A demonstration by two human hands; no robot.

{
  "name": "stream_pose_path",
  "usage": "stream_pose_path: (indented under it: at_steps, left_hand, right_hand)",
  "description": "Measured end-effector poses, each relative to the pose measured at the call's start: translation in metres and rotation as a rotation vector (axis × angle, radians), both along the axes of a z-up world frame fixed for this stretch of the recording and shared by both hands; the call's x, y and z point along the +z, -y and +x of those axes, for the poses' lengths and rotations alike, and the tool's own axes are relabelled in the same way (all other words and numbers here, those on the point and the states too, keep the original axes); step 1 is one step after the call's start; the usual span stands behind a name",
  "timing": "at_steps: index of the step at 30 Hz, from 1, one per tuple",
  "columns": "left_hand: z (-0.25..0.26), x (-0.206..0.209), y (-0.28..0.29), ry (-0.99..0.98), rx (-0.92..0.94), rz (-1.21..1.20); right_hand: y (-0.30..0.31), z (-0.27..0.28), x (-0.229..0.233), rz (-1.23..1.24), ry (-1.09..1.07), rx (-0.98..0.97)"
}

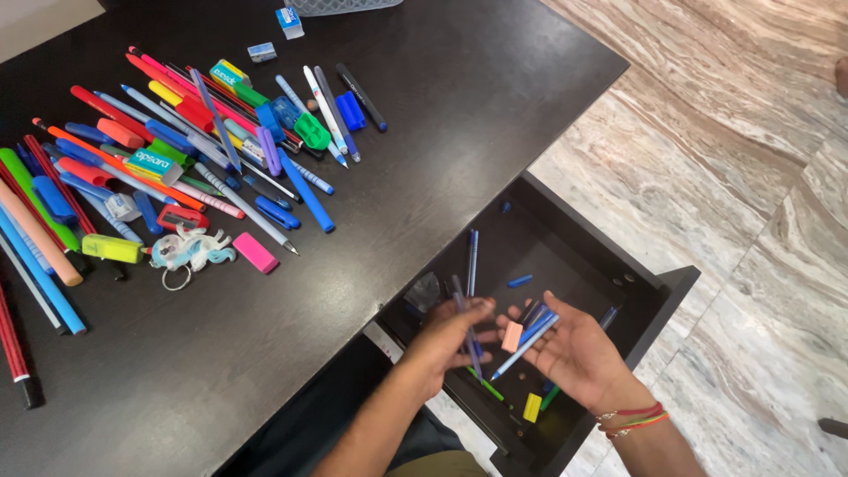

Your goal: The person repeatedly reaches into an open drawer, picks up pens, pencils, erasers, and highlighters, and places them on the table. They handle items one at a time or in small groups, moving them from the drawer to the tabletop surface.

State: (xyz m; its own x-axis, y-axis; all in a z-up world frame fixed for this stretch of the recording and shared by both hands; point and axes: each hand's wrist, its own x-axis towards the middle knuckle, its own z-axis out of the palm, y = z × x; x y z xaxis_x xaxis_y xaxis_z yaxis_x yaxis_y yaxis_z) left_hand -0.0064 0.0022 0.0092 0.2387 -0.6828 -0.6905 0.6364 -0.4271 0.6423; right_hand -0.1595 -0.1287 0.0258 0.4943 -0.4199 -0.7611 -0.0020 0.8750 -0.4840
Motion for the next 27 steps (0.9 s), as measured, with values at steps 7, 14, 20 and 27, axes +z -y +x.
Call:
stream_pose_path:
  at_steps: [7,14,20,27]
  left_hand:
    - [-0.014,0.001,0.002,0.051,-0.077,-0.057]
    - [-0.018,-0.027,0.004,0.039,0.012,-0.139]
    - [-0.014,-0.022,0.006,0.040,-0.072,-0.136]
    - [-0.010,0.010,0.006,0.018,-0.114,-0.072]
  right_hand:
    - [-0.001,-0.004,-0.016,-0.083,0.060,0.016]
    - [-0.008,-0.002,-0.017,-0.241,0.075,-0.034]
    - [-0.005,0.001,0.001,-0.224,0.051,-0.028]
    - [0.002,0.008,0.037,-0.146,0.010,-0.004]
